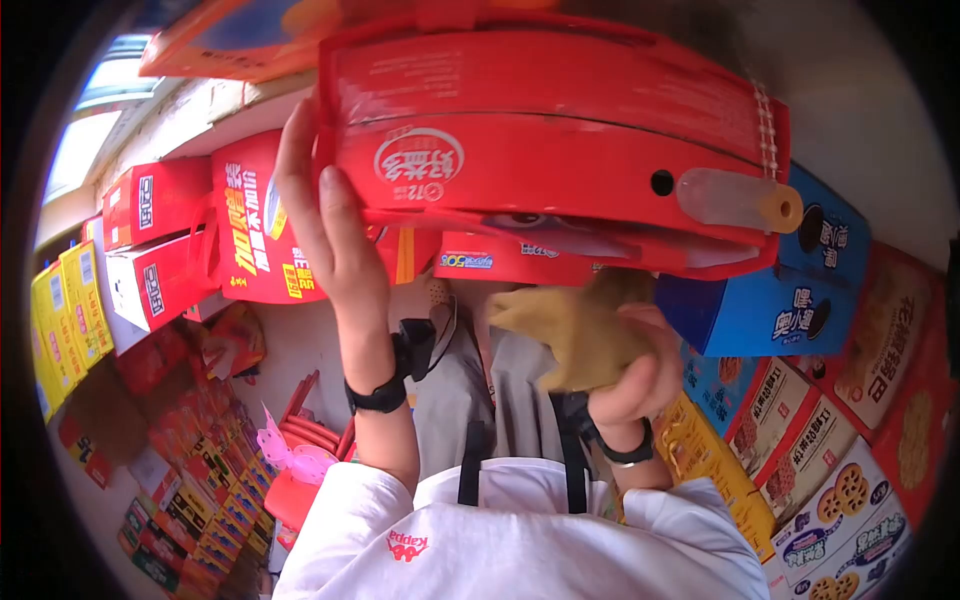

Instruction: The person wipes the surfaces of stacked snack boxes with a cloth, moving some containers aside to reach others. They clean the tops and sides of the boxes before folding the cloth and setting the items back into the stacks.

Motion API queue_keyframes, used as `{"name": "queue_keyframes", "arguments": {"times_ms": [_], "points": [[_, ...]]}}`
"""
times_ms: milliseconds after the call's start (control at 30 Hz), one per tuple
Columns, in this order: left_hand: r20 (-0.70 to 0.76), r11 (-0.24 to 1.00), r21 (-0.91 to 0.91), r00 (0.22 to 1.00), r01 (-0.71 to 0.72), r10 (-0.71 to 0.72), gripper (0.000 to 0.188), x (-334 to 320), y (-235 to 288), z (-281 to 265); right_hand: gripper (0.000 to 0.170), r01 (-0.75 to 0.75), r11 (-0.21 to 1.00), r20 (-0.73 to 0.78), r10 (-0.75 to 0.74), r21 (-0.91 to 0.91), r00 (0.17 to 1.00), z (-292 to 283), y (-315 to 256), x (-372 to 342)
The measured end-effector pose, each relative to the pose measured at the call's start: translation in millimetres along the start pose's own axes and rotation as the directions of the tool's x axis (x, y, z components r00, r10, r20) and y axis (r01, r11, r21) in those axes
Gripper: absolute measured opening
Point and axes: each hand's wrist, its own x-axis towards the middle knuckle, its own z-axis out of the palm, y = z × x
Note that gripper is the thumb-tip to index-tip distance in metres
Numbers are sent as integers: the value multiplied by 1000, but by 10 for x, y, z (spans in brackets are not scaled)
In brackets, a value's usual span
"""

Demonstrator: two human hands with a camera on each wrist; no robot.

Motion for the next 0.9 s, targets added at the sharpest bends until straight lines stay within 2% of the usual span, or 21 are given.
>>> {"name": "queue_keyframes", "arguments": {"times_ms": [33,67,100,133,167,233,267,300,367,400,467,500,567,600,633,700,733,767,833,867,900], "points": [[5,997,72,1000,0,0,43,6,1,-13,39,-196,961,-131,173,-195,976,17,32,-58],[5,994,107,1000,-2,2,43,10,-19,-29,39,-203,959,-131,179,-200,975,9,100,-88],[6,990,141,1000,-5,4,44,16,-45,-40,40,-567,704,-135,670,426,730,20,196,-89],[-13,994,111,1000,12,-11,46,25,-79,-37,42,-549,55,174,918,834,357,35,272,-51],[-38,999,17,998,50,-49,47,34,-54,12,42,-545,57,165,922,837,349,55,364,-51],[-81,989,-95,990,110,-117,50,42,-19,77,42,-498,-125,262,941,858,213,112,539,-69],[-133,982,-139,980,130,-149,50,42,-8,130,43,-544,-5,147,965,839,218,155,553,-25],[-114,982,-140,983,129,-145,50,40,-2,185,43,-532,-8,140,968,847,208,170,616,-40],[-268,959,-266,949,92,-166,50,11,-11,277,43,-563,339,-124,914,753,385,199,697,-66],[-336,989,-137,937,50,-94,50,3,-74,295,43,-559,334,-127,918,759,376,183,666,-100],[-372,995,-102,927,2,-40,49,8,-204,263,44,-210,548,-319,711,810,626,144,445,13],[-417,997,-68,909,-44,12,49,27,-245,274,44,-202,546,-326,714,813,619,147,434,80],[-422,988,-149,906,-50,-17,47,76,-232,321,44,-338,822,-466,545,458,697,161,459,160],[-407,992,-111,913,-52,2,47,96,-294,247,44,-348,816,-473,558,461,682,178,508,176],[-393,995,-79,919,-59,24,47,118,-326,231,43,-307,715,-426,646,628,633,208,601,232],[-355,986,-162,935,-43,-18,50,87,-239,314,43,-166,446,-285,774,880,566,257,814,384],[-360,991,-127,933,-38,-11,51,72,-223,313,41,-241,604,-361,700,760,616,278,878,469],[-366,995,-90,931,-38,3,51,69,-229,306,41,-228,601,-368,701,766,610,289,918,474],[-344,995,-86,939,-50,17,52,84,-274,263,37,-411,705,-442,694,577,569,378,978,456],[-322,995,-88,947,-37,7,52,94,-300,233,37,-408,690,-445,709,597,548,373,923,557],[-296,996,-78,955,-43,18,52,102,-314,219,39,-326,775,-436,590,541,679,320,889,667]]}}
